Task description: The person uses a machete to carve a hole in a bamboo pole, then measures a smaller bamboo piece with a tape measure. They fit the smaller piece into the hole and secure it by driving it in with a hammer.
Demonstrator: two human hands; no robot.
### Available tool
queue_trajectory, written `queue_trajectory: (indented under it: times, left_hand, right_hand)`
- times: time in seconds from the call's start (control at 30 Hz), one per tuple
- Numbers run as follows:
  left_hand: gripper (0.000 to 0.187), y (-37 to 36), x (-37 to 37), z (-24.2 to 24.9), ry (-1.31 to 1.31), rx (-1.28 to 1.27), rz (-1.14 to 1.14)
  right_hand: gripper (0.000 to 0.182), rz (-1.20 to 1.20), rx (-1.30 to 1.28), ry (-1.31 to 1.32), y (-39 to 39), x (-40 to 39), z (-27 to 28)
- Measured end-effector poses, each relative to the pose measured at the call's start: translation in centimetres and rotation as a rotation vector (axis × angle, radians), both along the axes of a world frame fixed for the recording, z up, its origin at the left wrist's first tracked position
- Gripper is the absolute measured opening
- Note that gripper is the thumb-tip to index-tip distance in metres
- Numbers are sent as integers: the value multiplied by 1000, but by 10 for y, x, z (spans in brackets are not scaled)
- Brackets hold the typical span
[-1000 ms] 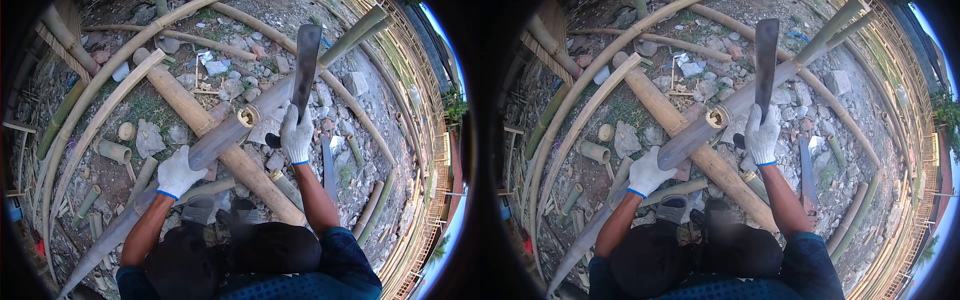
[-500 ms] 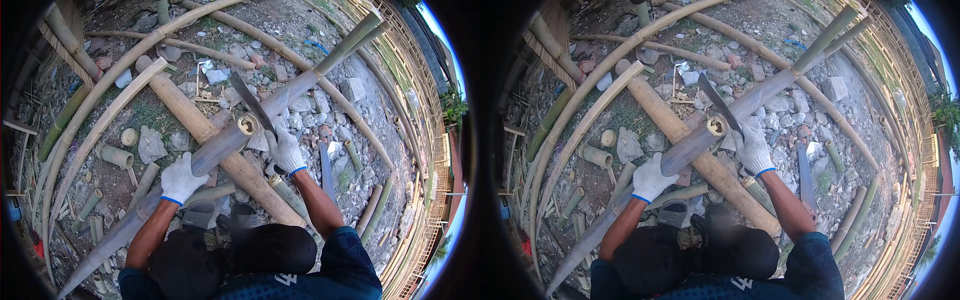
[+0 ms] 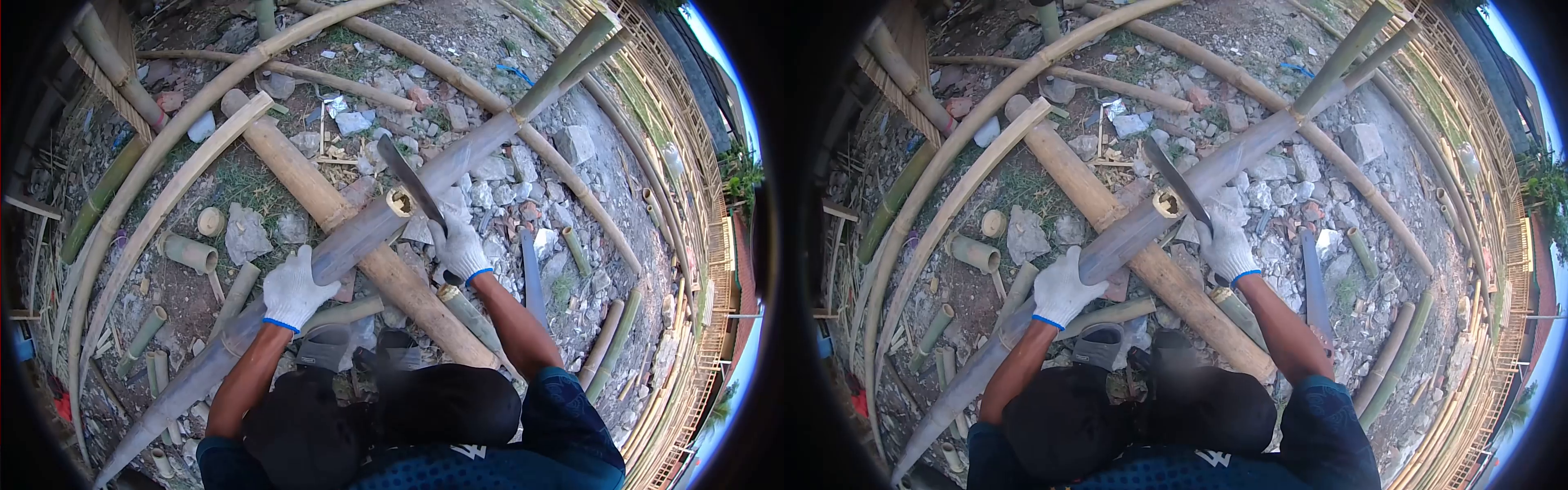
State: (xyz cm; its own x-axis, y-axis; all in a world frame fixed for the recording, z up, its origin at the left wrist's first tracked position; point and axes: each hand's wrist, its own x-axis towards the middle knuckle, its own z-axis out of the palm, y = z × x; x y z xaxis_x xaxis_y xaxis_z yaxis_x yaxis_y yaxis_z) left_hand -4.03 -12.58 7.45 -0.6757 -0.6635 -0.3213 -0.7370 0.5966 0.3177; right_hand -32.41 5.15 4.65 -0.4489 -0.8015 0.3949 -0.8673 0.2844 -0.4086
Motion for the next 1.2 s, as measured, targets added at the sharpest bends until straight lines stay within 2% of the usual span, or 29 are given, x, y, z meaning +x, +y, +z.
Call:
queue_trajectory:
  times: [0.07, 0.13, 0.17, 0.23, 0.27, 0.3, 0.33, 0.4, 0.47, 0.53, 0.57, 0.6, 0.67, 0.7, 0.73, 0.8, 0.83, 0.87, 0.93, 1.0, 1.07, 1.1, 1.13, 1.2]
  left_hand:
    - [71, -2, -2, -1, 27, -22, 8]
    - [71, 3, 1, -1, 8, -13, 7]
    - [72, 4, 1, -1, 18, -27, 5]
    - [72, 6, 1, -2, 7, -13, 9]
    - [72, 3, 1, 1, 8, -19, 8]
    - [71, 4, 0, 1, 4, -48, 3]
    - [70, 5, 1, 1, 9, -82, -22]
    - [71, 6, 3, -5, 24, -86, -18]
    - [71, 3, -1, -7, 39, -86, -6]
    - [72, 11, 5, -8, 22, -70, -10]
    - [74, 11, 3, -8, 21, -78, -10]
    - [75, 9, 2, -5, 21, -91, -7]
    - [75, 6, -3, -5, 20, -111, 7]
    - [75, 10, 2, -7, 12, -113, -5]
    - [75, 11, 2, -10, 13, -118, -12]
    - [75, 17, 5, -8, -1, -105, -7]
    - [74, 16, 5, -11, 10, -123, -12]
    - [73, 13, 3, -10, 29, -147, -15]
    - [73, 5, -6, -8, 49, -169, -4]
    - [73, 14, 3, -9, 28, -144, -8]
    - [74, 15, 3, -11, 9, -147, -9]
    - [75, 16, 3, -10, -1, -136, -7]
    - [75, 14, 1, -6, -3, -134, -4]
    - [75, 17, 4, 0, -18, -154, -34]
  right_hand:
    - [33, -15, -9, -44, -3, -20, 7]
    - [36, -231, 98, -329, -9, -1, 59]
    - [31, -360, -53, -444, -14, 0, 63]
    - [28, -293, -75, -461, -9, 8, 30]
    - [28, -136, 9, -202, -2, 9, 5]
    - [30, -157, 323, -328, 1, 14, 9]
    - [35, -47, 319, -272, 3, 8, 18]
    - [35, -150, 195, -223, -2, 6, 19]
    - [33, -395, -47, -456, -17, 21, 58]
    - [34, -359, -51, -463, -12, 20, 34]
    - [32, -151, 243, -243, 0, 7, 5]
    - [32, -95, 192, -217, -3, 10, 10]
    - [34, -127, 193, -188, -5, 1, 20]
    - [34, -222, 192, -361, -12, 5, 44]
    - [34, -255, 33, -402, -17, 10, 63]
    - [34, -387, -189, -580, -13, 15, 35]
    - [35, -266, -23, -295, -5, 6, 5]
    - [36, -84, 364, -327, 7, -4, -3]
    - [31, 31, 186, -110, 0, 1, 14]
    - [28, -234, 152, -324, -8, 11, 47]
    - [26, -410, -89, -557, -17, 15, 67]
    - [27, -433, -148, -566, -12, 16, 41]
    - [28, -325, 86, -352, -4, 16, 18]
    - [30, -157, 300, -263, 2, 13, 15]
